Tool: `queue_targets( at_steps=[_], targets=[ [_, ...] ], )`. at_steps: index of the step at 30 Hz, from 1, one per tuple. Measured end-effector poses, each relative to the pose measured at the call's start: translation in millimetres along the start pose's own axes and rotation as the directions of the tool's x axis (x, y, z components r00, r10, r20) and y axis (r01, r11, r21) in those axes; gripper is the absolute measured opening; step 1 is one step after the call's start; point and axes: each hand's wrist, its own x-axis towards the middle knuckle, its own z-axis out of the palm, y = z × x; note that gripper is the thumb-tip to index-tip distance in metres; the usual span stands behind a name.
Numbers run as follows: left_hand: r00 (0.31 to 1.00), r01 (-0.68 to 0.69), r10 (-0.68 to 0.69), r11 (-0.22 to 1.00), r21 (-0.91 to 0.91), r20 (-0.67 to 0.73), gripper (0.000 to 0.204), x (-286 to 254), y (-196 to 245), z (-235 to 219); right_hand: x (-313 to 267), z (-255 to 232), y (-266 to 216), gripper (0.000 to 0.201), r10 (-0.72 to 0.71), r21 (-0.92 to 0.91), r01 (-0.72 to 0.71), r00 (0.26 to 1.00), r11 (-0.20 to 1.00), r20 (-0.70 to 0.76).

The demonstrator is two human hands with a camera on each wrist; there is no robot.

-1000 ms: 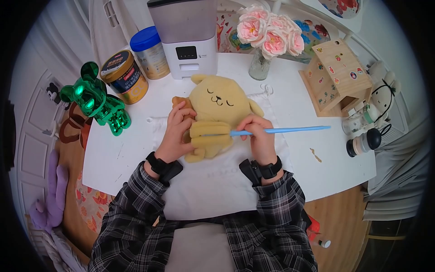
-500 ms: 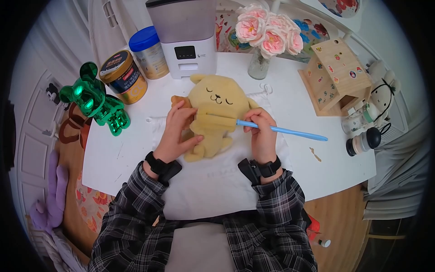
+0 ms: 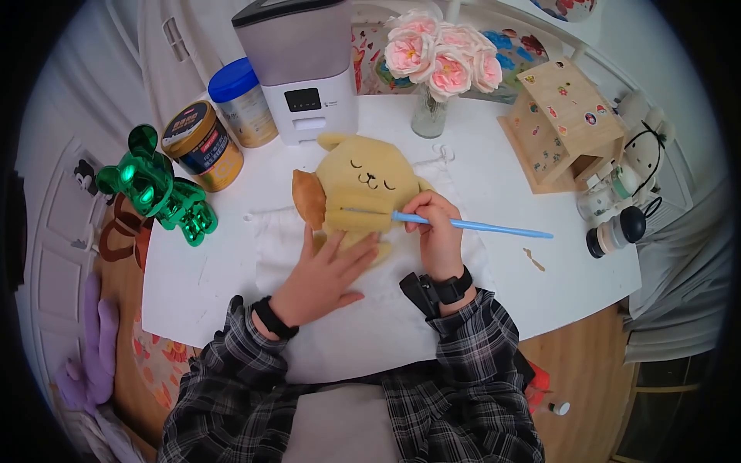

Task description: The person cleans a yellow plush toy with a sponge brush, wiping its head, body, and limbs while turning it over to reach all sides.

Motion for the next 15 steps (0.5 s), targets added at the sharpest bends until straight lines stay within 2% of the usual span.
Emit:
queue_targets(
  at_steps=[2, 5, 8, 9, 12, 15],
  targets=[
    [0.998, -0.054, 0.053, 0.997, 0.054, 0.014, 0.067, -1.0, 5.1, -1.5, -0.1, -4.4, -0.8, 0.018, -0.035, 0.012, 0.035, 0.999, 0.999, 0.01],
    [0.994, -0.111, 0.109, 0.991, 0.069, 0.03, 0.061, -0.9, 5.5, -1.9, 0.2, 8.9, -6.6, 0.019, -0.054, 0.082, 0.062, 0.994, 0.995, -0.097],
    [0.994, -0.107, 0.105, 0.99, 0.088, 0.028, 0.059, -0.3, 6.4, -1.8, -3.2, 16.2, -7.1, 0.02, -0.025, -0.134, 0.017, 0.998, 0.991, -0.055],
    [0.994, -0.106, 0.105, 0.989, 0.1, 0.02, 0.059, -1.2, 6.2, 1.1, -2.5, 10.1, -2.9, 0.02, 0.01, -0.229, -0.005, 1.0, 0.973, 0.022],
    [0.995, -0.095, 0.096, 0.994, 0.059, -0.019, 0.059, -1.8, 0.7, -5.0, -3.5, 8.9, -3.9, 0.02, 0.073, -0.207, -0.059, 0.995, 0.977, 0.062],
    [0.994, -0.03, 0.025, 0.999, -0.044, -0.102, 0.054, -5.0, -13.3, -6.8, -1.9, 0.4, -6.5, 0.019, 0.022, -0.021, -0.022, 1.0, 1.0, 0.021]
  ],
)
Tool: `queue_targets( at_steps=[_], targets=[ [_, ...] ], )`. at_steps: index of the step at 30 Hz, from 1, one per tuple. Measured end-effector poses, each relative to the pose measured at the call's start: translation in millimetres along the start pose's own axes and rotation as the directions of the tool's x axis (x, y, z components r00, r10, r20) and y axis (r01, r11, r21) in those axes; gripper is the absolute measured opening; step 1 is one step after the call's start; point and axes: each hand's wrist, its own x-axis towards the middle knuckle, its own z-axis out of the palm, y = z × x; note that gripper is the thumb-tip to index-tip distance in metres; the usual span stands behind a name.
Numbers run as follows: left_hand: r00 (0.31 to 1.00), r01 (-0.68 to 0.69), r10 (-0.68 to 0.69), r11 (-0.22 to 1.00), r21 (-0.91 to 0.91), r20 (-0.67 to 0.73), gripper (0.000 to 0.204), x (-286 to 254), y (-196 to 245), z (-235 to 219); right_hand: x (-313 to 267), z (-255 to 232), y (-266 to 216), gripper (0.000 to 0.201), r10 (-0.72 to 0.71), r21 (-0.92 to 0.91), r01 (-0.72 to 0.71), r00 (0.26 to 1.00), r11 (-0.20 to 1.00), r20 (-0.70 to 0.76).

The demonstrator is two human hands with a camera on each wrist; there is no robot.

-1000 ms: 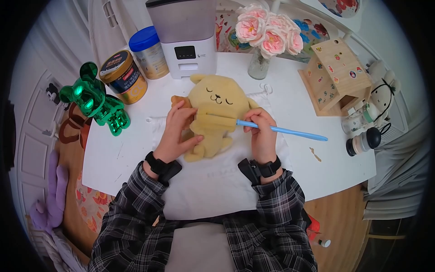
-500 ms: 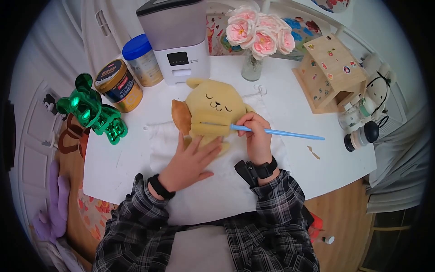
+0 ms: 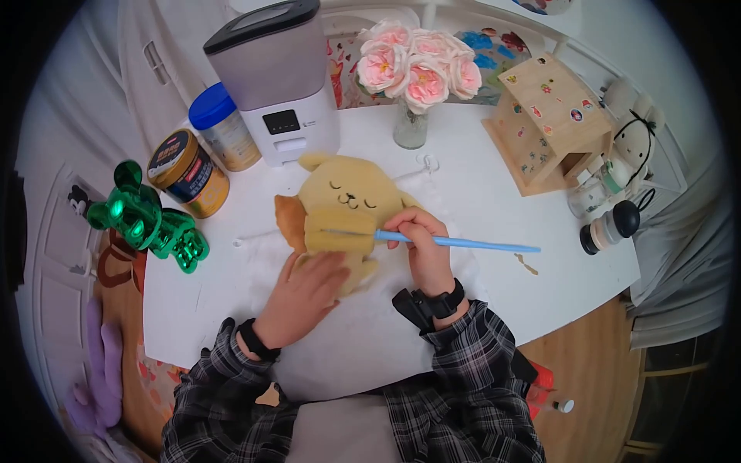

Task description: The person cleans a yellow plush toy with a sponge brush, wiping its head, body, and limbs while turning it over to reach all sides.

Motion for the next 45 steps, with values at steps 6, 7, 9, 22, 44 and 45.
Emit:
queue_targets(
  at_steps=[6, 7, 9, 22, 44, 45],
  targets=[
    [0.97, 0.162, -0.22, 0.903, -0.397, -0.103, 0.031, -4.9, -22.4, -5.0, 3.3, 6.7, -3.2, 0.018, -0.001, -0.146, -0.001, 1.0, 0.989, -0.016],
    [0.978, 0.18, -0.209, 0.895, -0.408, -0.027, 0.028, -4.4, -26.8, -6.8, 2.9, 3.6, -1.6, 0.018, 0.035, -0.129, -0.033, 0.999, 0.991, 0.01],
    [0.981, 0.188, -0.185, 0.877, -0.442, 0.05, 0.023, -0.1, -30.9, -7.8, 2.2, -1.0, 0.6, 0.018, 0.109, -0.098, -0.102, 0.992, 0.99, 0.069],
    [0.822, 0.564, -0.176, 0.38, -0.733, 0.541, 0.037, -6.4, -69.5, 17.5, 4.8, -3.6, -0.8, 0.018, 0.17, -0.092, -0.158, 0.976, 0.983, 0.134],
    [0.877, 0.354, 0.241, 0.264, -0.897, 0.417, 0.041, 9.0, -53.7, 35.5, 9.2, -2.1, -12.7, 0.017, -0.001, -0.374, 0.046, 0.993, 0.926, 0.12],
    [0.895, 0.345, 0.211, 0.23, -0.91, 0.393, 0.039, 3.4, -55.4, 44.3, 8.6, -2.2, -20.5, 0.018, -0.018, -0.434, 0.048, 0.997, 0.899, 0.074]
  ],
)
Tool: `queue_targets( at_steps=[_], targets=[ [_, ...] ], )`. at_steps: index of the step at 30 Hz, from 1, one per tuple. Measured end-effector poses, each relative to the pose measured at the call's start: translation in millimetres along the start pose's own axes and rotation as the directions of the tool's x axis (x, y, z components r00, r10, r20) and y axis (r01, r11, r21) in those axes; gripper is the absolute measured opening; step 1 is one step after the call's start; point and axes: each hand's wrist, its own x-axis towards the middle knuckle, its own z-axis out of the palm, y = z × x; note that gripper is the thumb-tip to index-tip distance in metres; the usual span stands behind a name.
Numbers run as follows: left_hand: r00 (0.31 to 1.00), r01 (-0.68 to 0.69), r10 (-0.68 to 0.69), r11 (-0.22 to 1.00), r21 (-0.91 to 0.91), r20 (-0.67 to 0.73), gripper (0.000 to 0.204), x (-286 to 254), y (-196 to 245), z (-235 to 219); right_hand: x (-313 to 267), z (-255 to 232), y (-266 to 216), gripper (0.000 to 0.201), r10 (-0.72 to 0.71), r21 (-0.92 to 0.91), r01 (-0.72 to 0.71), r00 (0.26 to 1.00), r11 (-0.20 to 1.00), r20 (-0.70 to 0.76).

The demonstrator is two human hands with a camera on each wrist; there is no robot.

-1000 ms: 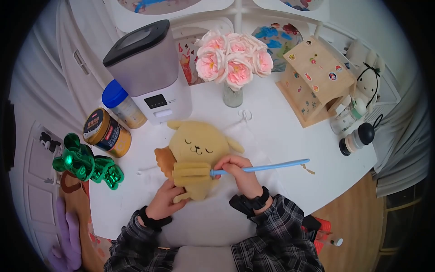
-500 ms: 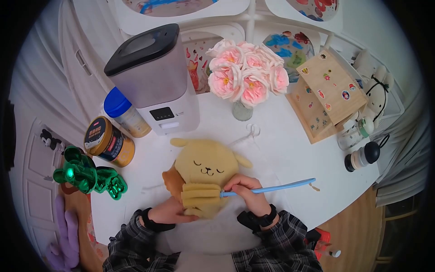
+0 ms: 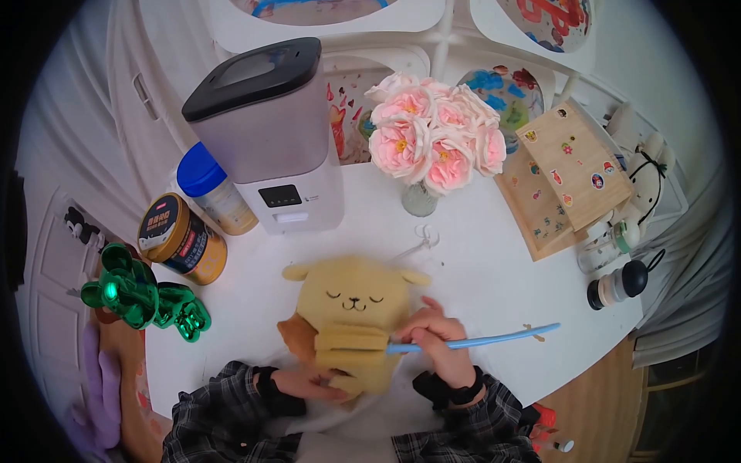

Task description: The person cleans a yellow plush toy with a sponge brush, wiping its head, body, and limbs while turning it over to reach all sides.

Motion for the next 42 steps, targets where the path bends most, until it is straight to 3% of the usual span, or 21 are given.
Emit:
queue_targets(
  at_steps=[1, 3, 5, 9, 12, 13, 16, 20, 21, 24, 25, 29, 30, 33, 36, 38, 40, 42],
  targets=[
    [0.999, 0.05, -0.05, 0.993, -0.109, 0.002, 0.037, 0.8, -9.9, -0.7, 0.5, -4.4, -5.3, 0.019, -0.005, -0.07, 0.001, 0.998, 0.998, -0.056],
    [0.989, 0.147, -0.147, 0.936, -0.32, 0.023, 0.034, 2.7, -26.8, -1.2, -1.5, -12.4, -7.9, 0.016, -0.002, 0.066, 0.014, 0.984, 0.998, -0.177],
    [0.988, 0.152, -0.154, 0.909, -0.389, 0.026, 0.029, 2.6, -33.7, -3.0, -3.0, -16.7, -8.7, 0.017, -0.049, 0.196, 0.1, 0.967, 0.976, -0.251],
    [0.987, 0.156, -0.15, 0.854, -0.496, 0.051, 0.032, 0.8, -18.6, -7.1, -6.9, 2.7, -8.6, 0.023, -0.168, 0.32, 0.187, 0.982, 0.929, -0.084],
    [0.992, 0.121, -0.123, 0.889, -0.442, 0.025, 0.031, 2.0, -13.4, -7.1, -5.9, 10.5, -9.3, 0.021, -0.072, 0.113, 0.065, 0.996, 0.991, 0.059],
    [0.989, 0.142, -0.147, 0.88, -0.453, 0.024, 0.031, 1.6, -11.8, -7.1, -3.5, 5.8, -5.4, 0.02, -0.094, -0.018, 0.096, 0.993, 0.995, 0.074],
    [0.98, 0.177, -0.197, 0.856, -0.485, 0.011, 0.033, 0.2, -10.0, -8.9, -4.5, 3.7, -3.3, 0.022, 0.078, 0.216, -0.047, 0.987, 0.975, -0.139],
    [0.963, 0.173, -0.26, 0.788, -0.59, -0.065, 0.04, 2.0, -11.8, -3.3, -4.5, 0.8, 10.6, 0.041, -0.234, 0.146, 0.278, 0.936, 0.949, -0.264],
    [0.954, 0.17, -0.285, 0.761, -0.627, -0.088, 0.043, 2.7, -10.7, -2.8, -6.4, 10.7, 7.8, 0.055, -0.243, 0.206, 0.298, 0.936, 0.932, -0.256],
    [0.951, 0.112, -0.273, 0.744, -0.658, -0.147, 0.043, 3.3, -18.1, -1.4, -7.7, 19.1, 0.7, 0.059, -0.287, 0.129, 0.3, 0.951, 0.945, -0.112],
    [0.943, 0.124, -0.295, 0.738, -0.664, -0.152, 0.043, 3.4, -18.3, -0.5, -5.0, 20.3, -5.8, 0.043, -0.328, -0.045, 0.331, 0.943, 0.943, 0.055],
    [0.92, 0.131, -0.354, 0.68, -0.721, -0.166, 0.042, 4.0, -9.3, 3.5, -8.5, 29.6, 9.0, 0.009, -0.209, -0.013, 0.212, 0.969, 0.977, 0.13],
    [0.916, 0.123, -0.363, 0.658, -0.743, -0.171, 0.043, 3.7, -8.2, 3.1, -6.9, 28.5, 6.0, 0.012, -0.213, -0.101, 0.232, 0.961, 0.967, 0.174],
    [0.89, 0.18, -0.422, 0.674, -0.716, -0.173, 0.042, 1.7, -14.6, 2.7, -5.8, 28.3, -7.6, 0.026, -0.25, -0.328, 0.325, 0.935, 0.887, 0.252],
    [0.877, 0.26, -0.461, 0.691, -0.674, -0.134, 0.041, 1.3, -9.6, -1.5, -5.6, 31.3, -11.9, 0.026, -0.279, -0.444, 0.397, 0.909, 0.803, 0.31],
    [0.778, 0.413, -0.62, 0.625, -0.662, -0.1, 0.041, 4.0, -13.7, -3.4, -4.1, 31.1, -9.9, 0.027, -0.292, -0.447, 0.413, 0.903, 0.793, 0.316],
    [0.755, 0.467, -0.652, 0.605, -0.645, -0.065, 0.041, 0.6, -11.0, -6.5, -3.2, 31.5, -9.8, 0.027, -0.283, -0.442, 0.409, 0.902, 0.798, 0.325],
    [0.895, 0.195, -0.424, 0.649, -0.735, -0.138, 0.041, 2.5, -9.1, -2.5, -2.9, 33.3, -9.3, 0.026, -0.286, -0.44, 0.405, 0.905, 0.801, 0.314]
  ],
)
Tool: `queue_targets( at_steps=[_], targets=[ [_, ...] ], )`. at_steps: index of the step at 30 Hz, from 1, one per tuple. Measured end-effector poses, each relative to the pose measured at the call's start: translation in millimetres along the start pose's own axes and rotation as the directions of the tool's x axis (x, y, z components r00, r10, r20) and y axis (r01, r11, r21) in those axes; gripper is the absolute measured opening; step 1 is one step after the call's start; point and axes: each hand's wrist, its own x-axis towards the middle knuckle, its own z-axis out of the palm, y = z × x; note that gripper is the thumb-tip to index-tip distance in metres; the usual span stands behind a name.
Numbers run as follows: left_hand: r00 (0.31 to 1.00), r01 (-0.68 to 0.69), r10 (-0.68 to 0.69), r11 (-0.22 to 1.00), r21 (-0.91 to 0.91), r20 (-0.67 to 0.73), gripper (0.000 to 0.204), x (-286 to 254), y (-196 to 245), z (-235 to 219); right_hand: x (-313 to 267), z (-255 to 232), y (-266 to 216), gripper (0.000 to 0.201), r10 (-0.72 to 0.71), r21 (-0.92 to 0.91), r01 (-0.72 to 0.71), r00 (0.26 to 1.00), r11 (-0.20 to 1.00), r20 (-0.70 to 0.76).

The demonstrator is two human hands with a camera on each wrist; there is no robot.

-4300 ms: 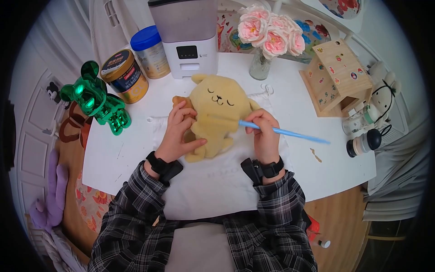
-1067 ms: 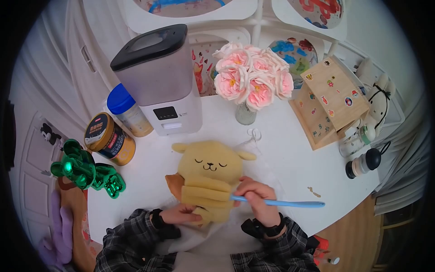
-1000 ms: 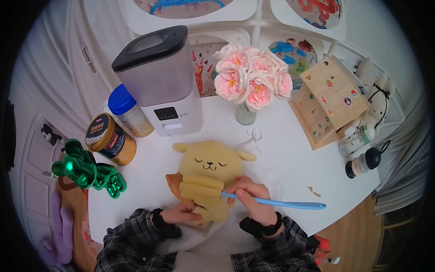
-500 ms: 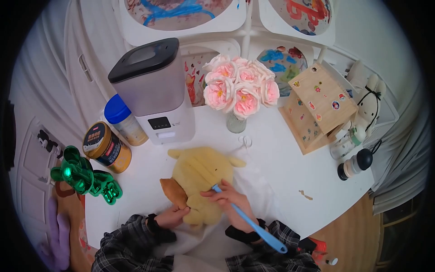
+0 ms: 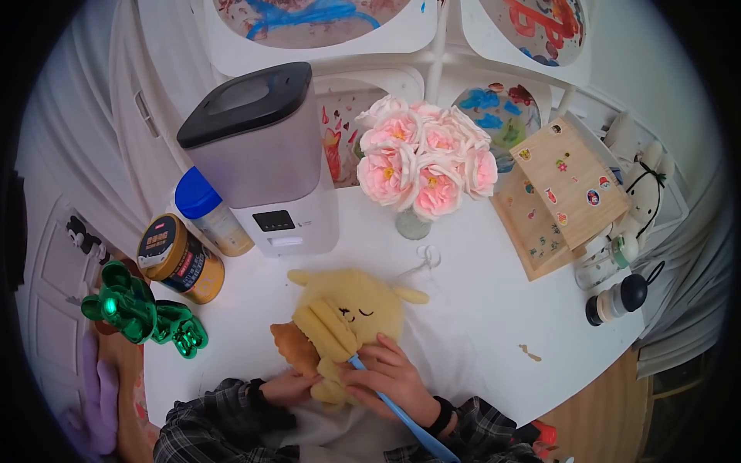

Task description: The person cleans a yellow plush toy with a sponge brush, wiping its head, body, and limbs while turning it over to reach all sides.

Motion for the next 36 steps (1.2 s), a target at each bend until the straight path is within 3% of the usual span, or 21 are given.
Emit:
queue_targets(
  at_steps=[1, 4, 7, 10, 13, 16, 19, 22, 25, 31, 33, 35, 36],
  targets=[
    [0.99, -0.119, 0.125, 0.989, -0.087, 0.062, 0.04, 1.0, -1.7, 1.2, -0.1, 0.6, 0.4, 0.026, 0.003, 0.0, -0.003, 1.0, 1.0, -0.003],
    [0.998, -0.063, 0.063, 0.998, 0.004, -0.009, 0.039, -0.2, -4.5, -0.8, -0.1, 0.7, 2.3, 0.024, 0.007, -0.016, -0.007, 1.0, 1.0, 0.001],
    [0.998, -0.065, 0.068, 0.972, 0.226, -0.004, 0.039, -6.2, 12.7, 10.2, -0.2, 1.2, 2.6, 0.028, 0.004, -0.038, -0.004, 1.0, 0.999, -0.01],
    [0.987, -0.157, 0.149, 0.979, 0.131, 0.066, 0.042, -2.4, 2.7, 7.9, 1.1, 1.7, 1.2, 0.028, -0.016, -0.047, 0.014, 0.999, 0.999, -0.033],
    [0.97, -0.236, 0.225, 0.958, 0.161, 0.089, 0.044, 0.5, -2.5, 7.6, 2.2, 1.2, -1.2, 0.028, -0.034, -0.061, 0.031, 0.998, 0.998, -0.048],
    [0.982, -0.186, 0.169, 0.943, 0.277, 0.083, 0.046, -5.4, 9.6, 20.1, 2.4, 1.7, -1.7, 0.026, -0.036, -0.059, 0.033, 0.998, 0.998, -0.049],
    [0.999, -0.034, 0.01, 0.81, 0.586, 0.044, 0.047, -1.0, 5.6, 9.8, 1.1, 2.4, -2.5, 0.026, -0.038, -0.051, 0.035, 0.998, 0.998, -0.045],
    [0.965, -0.238, 0.262, 0.877, 0.417, -0.001, 0.039, -3.1, 0.2, 18.6, 1.2, 2.6, -3.5, 0.027, -0.032, -0.037, 0.03, 0.998, 0.999, -0.052],
    [0.99, -0.1, 0.119, 0.967, 0.235, -0.07, 0.04, -2.3, -0.1, 15.0, 0.4, 5.1, -0.5, 0.029, -0.039, -0.02, 0.038, 0.997, 0.999, -0.061],
    [0.995, -0.089, 0.086, 0.994, -0.064, -0.048, 0.045, -0.6, 1.4, 10.0, -0.9, 3.9, 0.2, 0.031, -0.02, 0.01, 0.02, 0.998, 1.0, -0.052],
    [0.995, -0.098, 0.101, 0.985, 0.143, -0.016, 0.045, -6.7, 17.5, 17.3, -2.6, 4.4, -0.5, 0.031, -0.013, 0.007, 0.014, 0.998, 1.0, -0.064],
    [0.991, -0.088, 0.11, 0.965, -0.247, 0.077, 0.047, 0.8, 9.2, 10.1, -3.8, 5.3, -1.1, 0.031, -0.013, 0.013, 0.014, 0.997, 1.0, -0.077],
    [0.989, -0.101, 0.123, 0.971, -0.219, 0.085, 0.047, 1.3, 7.5, 10.0, -4.0, 5.5, -1.3, 0.03, -0.015, 0.018, 0.016, 0.996, 1.0, -0.084]
  ],
)
